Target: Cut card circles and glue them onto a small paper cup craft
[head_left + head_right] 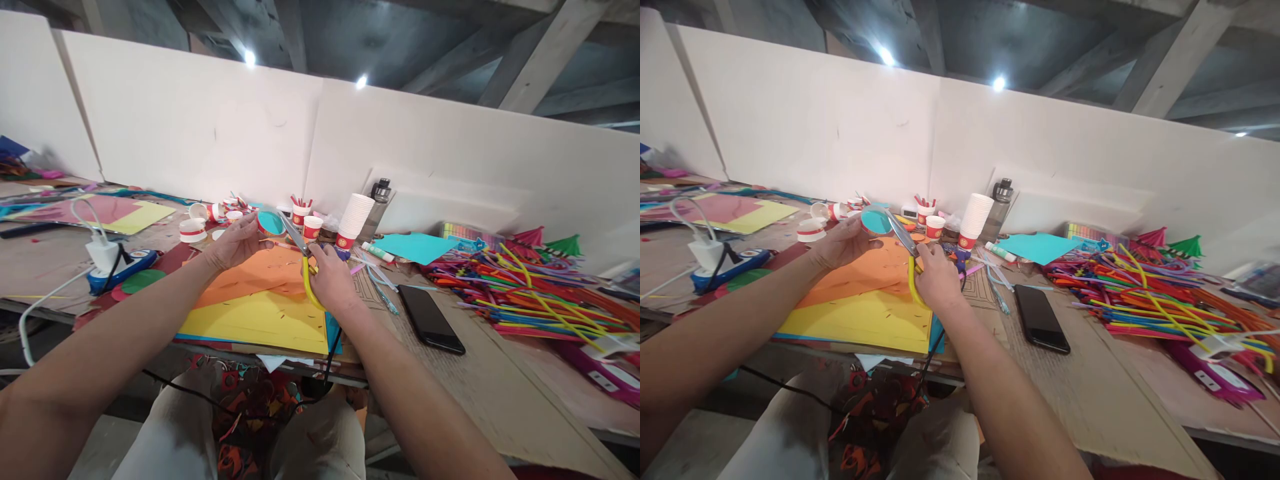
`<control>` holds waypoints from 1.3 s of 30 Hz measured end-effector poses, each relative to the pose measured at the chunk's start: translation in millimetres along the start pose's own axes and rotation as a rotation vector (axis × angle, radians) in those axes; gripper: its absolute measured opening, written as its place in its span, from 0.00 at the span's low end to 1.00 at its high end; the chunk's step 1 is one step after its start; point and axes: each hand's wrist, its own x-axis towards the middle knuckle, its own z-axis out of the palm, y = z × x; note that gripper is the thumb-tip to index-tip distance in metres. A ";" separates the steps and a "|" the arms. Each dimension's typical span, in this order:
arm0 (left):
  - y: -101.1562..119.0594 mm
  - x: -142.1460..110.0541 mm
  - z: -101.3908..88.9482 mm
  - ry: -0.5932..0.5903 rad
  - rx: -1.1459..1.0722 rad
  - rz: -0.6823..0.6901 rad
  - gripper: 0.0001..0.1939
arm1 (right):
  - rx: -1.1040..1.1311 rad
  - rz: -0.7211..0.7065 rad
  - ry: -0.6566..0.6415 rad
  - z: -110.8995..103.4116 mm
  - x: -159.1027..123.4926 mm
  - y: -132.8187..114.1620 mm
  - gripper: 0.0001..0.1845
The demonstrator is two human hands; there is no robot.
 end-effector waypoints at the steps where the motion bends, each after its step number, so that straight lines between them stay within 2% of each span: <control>1: -0.2 0.0 0.2 0.003 0.000 -0.003 0.19 | 0.004 -0.002 0.000 0.5 -0.1 0.3 0.23; 18: 0.9 -0.6 -3.2 -0.047 0.041 -0.004 0.22 | 0.007 -0.015 0.002 0.0 0.1 0.4 0.22; 24: 3.0 -0.6 -2.0 -0.012 0.025 0.000 0.20 | 0.005 -0.022 0.012 -0.9 -0.2 0.7 0.21; 29: 2.7 0.6 -1.3 0.023 0.021 -0.021 0.19 | 0.019 -0.009 -0.006 -1.2 -0.4 0.6 0.21; 39: -4.2 1.2 -2.7 -0.018 0.010 -0.076 0.19 | 0.048 -0.026 0.004 2.6 -0.5 2.9 0.20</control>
